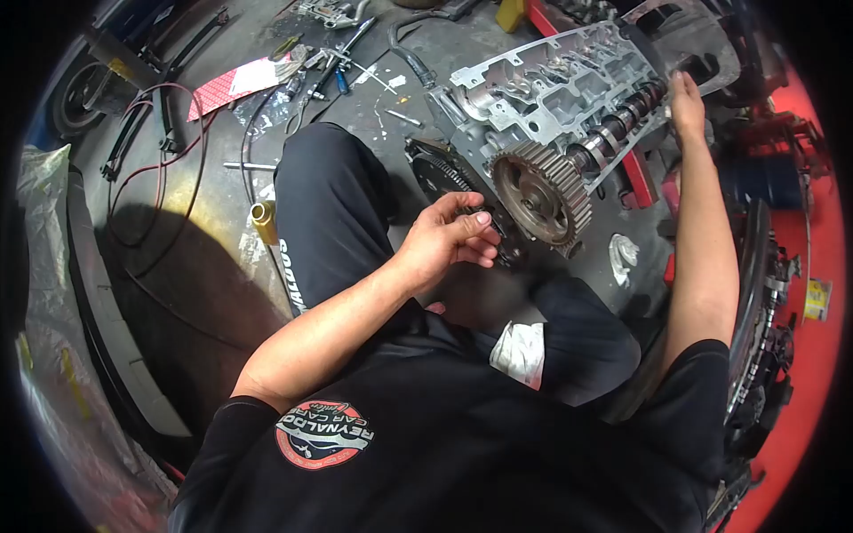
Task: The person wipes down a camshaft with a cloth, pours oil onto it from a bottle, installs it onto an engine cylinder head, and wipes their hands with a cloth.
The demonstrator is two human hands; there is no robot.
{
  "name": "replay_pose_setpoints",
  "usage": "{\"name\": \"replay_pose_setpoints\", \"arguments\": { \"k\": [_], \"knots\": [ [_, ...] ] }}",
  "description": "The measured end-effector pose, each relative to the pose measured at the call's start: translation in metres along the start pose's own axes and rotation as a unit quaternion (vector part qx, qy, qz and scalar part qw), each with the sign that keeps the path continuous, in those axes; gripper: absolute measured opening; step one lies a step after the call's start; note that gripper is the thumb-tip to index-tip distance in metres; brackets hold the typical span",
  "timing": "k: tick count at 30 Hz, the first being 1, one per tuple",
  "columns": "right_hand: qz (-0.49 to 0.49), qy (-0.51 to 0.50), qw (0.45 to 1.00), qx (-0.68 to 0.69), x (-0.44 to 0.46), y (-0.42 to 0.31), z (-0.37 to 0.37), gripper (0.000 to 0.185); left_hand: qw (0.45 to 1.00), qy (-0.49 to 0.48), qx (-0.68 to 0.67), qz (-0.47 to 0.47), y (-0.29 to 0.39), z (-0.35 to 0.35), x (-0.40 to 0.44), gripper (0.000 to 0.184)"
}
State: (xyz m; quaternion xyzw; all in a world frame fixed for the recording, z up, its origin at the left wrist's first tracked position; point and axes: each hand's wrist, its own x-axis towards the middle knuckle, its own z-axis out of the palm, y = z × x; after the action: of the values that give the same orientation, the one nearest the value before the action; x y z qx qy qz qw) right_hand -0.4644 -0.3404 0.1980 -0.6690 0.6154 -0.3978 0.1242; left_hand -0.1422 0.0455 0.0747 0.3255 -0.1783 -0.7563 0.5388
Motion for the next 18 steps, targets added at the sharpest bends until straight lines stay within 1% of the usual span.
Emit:
{"name": "replay_pose_setpoints", "arguments": {
  "k": [1,2,4,7,8,10,11,12,13,14,15,16,17,18],
  "knots": [
    [0.002,0.007,1.000,0.007,-0.010,-0.014,-0.003,0.066,0.999,0.008,0.029,-0.011,0.000,-0.001,0.000,0.049],
    [0.012,-0.009,1.000,0.011,-0.021,-0.028,-0.008,0.069,0.999,0.017,0.044,-0.005,-0.001,0.001,0.000,0.044],
    [0.021,-0.020,1.000,0.008,-0.038,-0.046,-0.020,0.072,0.998,-0.002,0.055,0.003,-0.002,0.003,0.004,0.041],
    [0.095,0.003,0.988,0.119,-0.068,-0.080,-0.033,0.067,0.997,-0.027,0.068,0.007,0.001,0.005,0.010,0.037],
    [0.059,0.013,0.989,0.135,-0.092,-0.101,-0.036,0.053,0.997,-0.034,0.071,0.003,0.004,0.006,0.012,0.036],
    [-0.015,-0.024,0.988,0.155,-0.155,-0.150,-0.038,0.042,0.996,-0.046,0.077,0.002,0.009,0.008,0.015,0.035],
    [-0.050,-0.052,0.986,0.147,-0.186,-0.170,-0.039,0.033,0.995,-0.054,0.087,-0.004,0.011,0.009,0.016,0.035],
    [-0.077,-0.095,0.985,0.124,-0.215,-0.184,-0.040,0.030,0.993,-0.056,0.107,0.007,0.011,0.011,0.019,0.032],
    [-0.078,-0.113,0.988,0.067,-0.246,-0.204,-0.039,0.025,0.992,-0.063,0.108,0.003,0.012,0.013,0.021,0.032],
    [-0.057,-0.105,0.991,0.066,-0.277,-0.224,-0.030,0.021,0.990,-0.065,0.122,0.008,0.013,0.015,0.024,0.030],
    [-0.120,-0.100,0.988,0.017,-0.295,-0.223,-0.023,0.024,0.988,-0.067,0.137,0.012,0.014,0.018,0.026,0.029],
    [-0.104,-0.105,0.989,0.012,-0.307,-0.225,-0.016,0.030,0.988,-0.072,0.138,0.010,0.014,0.021,0.029,0.029],
    [-0.119,-0.083,0.989,-0.024,-0.313,-0.223,-0.008,0.033,0.982,-0.049,0.178,0.031,0.014,0.023,0.030,0.027],
    [-0.176,-0.063,0.979,-0.087,-0.317,-0.225,-0.001,0.036,0.975,-0.024,0.217,0.052,0.013,0.025,0.030,0.026]
  ]
}}
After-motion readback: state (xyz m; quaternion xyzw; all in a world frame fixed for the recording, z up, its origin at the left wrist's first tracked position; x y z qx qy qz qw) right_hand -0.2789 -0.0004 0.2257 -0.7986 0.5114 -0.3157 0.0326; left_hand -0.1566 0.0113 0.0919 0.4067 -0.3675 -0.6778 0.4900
